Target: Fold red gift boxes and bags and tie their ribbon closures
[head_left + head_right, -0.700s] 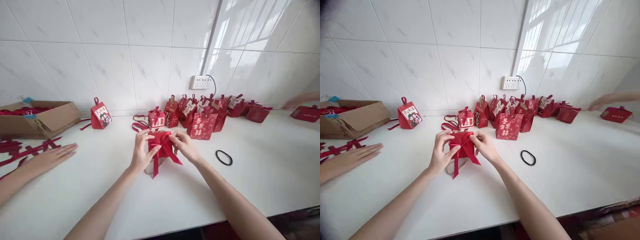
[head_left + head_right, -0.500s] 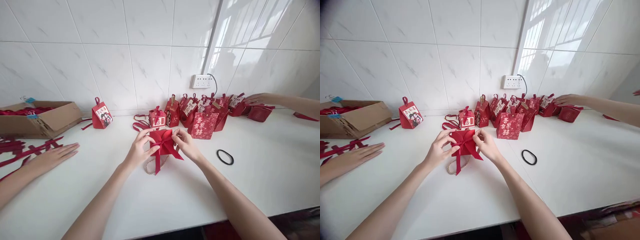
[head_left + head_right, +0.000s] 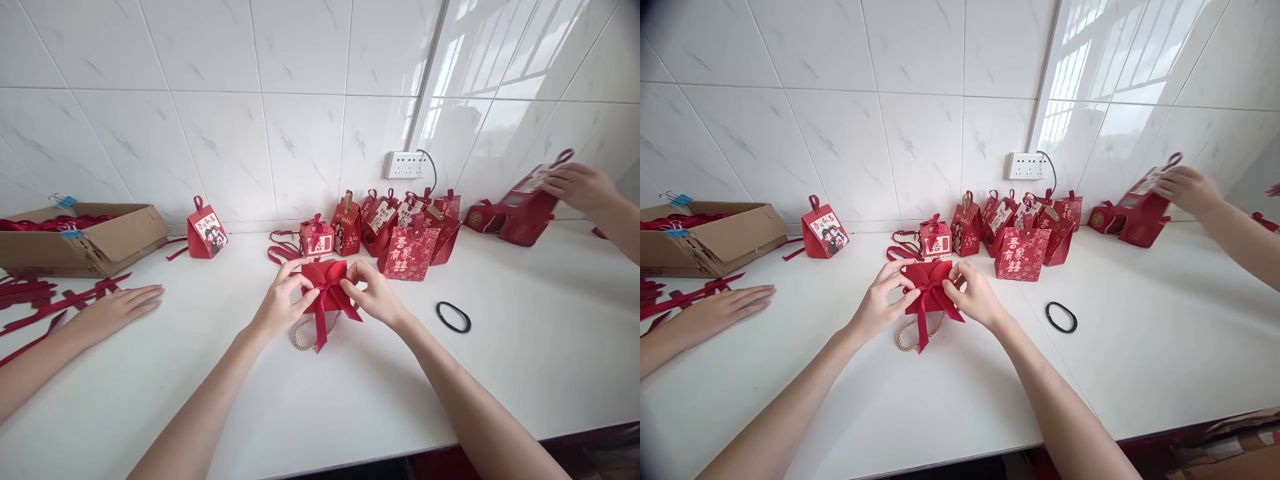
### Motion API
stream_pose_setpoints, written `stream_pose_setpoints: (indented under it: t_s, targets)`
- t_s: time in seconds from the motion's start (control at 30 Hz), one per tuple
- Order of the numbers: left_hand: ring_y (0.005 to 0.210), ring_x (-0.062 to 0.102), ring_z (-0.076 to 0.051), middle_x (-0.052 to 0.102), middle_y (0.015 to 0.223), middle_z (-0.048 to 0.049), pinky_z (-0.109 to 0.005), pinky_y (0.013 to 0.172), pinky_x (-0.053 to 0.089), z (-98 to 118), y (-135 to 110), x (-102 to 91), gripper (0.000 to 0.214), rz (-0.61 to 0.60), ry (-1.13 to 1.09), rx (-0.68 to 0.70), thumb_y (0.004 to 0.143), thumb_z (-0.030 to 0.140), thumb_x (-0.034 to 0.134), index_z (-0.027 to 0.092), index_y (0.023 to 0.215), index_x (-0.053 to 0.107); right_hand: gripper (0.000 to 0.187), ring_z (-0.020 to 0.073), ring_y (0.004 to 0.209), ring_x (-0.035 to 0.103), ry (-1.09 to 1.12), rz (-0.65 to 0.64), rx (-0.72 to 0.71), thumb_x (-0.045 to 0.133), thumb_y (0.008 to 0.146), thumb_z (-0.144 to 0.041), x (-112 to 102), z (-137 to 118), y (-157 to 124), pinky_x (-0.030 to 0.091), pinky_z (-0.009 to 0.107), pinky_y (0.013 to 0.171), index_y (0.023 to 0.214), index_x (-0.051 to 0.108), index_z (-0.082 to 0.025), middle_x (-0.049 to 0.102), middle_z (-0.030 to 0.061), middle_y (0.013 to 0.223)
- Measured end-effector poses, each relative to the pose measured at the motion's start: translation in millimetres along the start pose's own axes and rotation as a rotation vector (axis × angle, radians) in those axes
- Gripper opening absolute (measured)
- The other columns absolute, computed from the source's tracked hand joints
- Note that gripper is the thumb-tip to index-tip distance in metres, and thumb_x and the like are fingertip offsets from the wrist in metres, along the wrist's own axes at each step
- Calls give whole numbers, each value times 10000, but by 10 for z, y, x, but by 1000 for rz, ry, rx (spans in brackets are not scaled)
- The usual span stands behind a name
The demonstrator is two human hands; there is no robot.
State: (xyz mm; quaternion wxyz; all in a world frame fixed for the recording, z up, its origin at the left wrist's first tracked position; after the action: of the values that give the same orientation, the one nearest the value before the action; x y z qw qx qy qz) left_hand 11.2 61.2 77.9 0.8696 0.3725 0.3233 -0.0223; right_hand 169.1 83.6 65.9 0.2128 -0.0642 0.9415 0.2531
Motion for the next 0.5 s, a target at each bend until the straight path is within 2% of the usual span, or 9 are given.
stream_pose_setpoints:
  t_s: [0.1,0.2,0.3,0.43,0.5]
  targets:
    - [1106,539,-207,512,1237,-72,-383,956,461,-47,1,-14,155,53,-49,-57,839,307,539,195,737,576,126,133,655,542,55,-80,36,530,755,-259,41,19,-15,487,227,399,739,418,-203,470,11,822]
    - [1088,549,-202,504,1250,-70,-382,945,469,-82,-9,1,163,74,-81,-92,839,319,534,194,741,571,119,141,679,557,47,-108,21,528,744,-207,44,-15,-20,517,227,413,830,446,-204,506,5,797]
    - [1095,545,-203,497,1259,-71,-385,945,469,-98,-15,6,163,79,-89,-102,838,321,533,195,740,569,148,151,719,564,41,-115,24,521,796,-271,51,-21,-19,531,224,416,923,499,-200,535,21,829]
    - [1154,512,-218,506,1252,-77,-379,926,484,-121,-4,-3,174,85,-137,-129,833,339,536,197,740,572,261,109,610,526,28,-84,32,508,836,-422,43,13,-12,537,225,401,737,519,-181,497,17,797]
    - [1194,486,-223,508,1254,-76,-367,906,500,-159,-1,-8,184,93,-192,-170,829,356,539,199,739,574,279,94,588,513,45,-81,23,521,831,-437,46,21,-6,546,226,404,719,508,-181,472,10,802]
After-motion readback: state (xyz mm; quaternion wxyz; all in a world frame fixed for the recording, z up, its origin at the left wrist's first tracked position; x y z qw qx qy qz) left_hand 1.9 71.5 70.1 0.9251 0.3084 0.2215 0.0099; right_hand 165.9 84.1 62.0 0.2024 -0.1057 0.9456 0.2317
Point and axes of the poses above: each hand's wrist, its own y-axis towards the middle knuckle, its own x-axis out of the palm, z = x × y, the point moved 9 cm from there along y, towards the middle knuckle
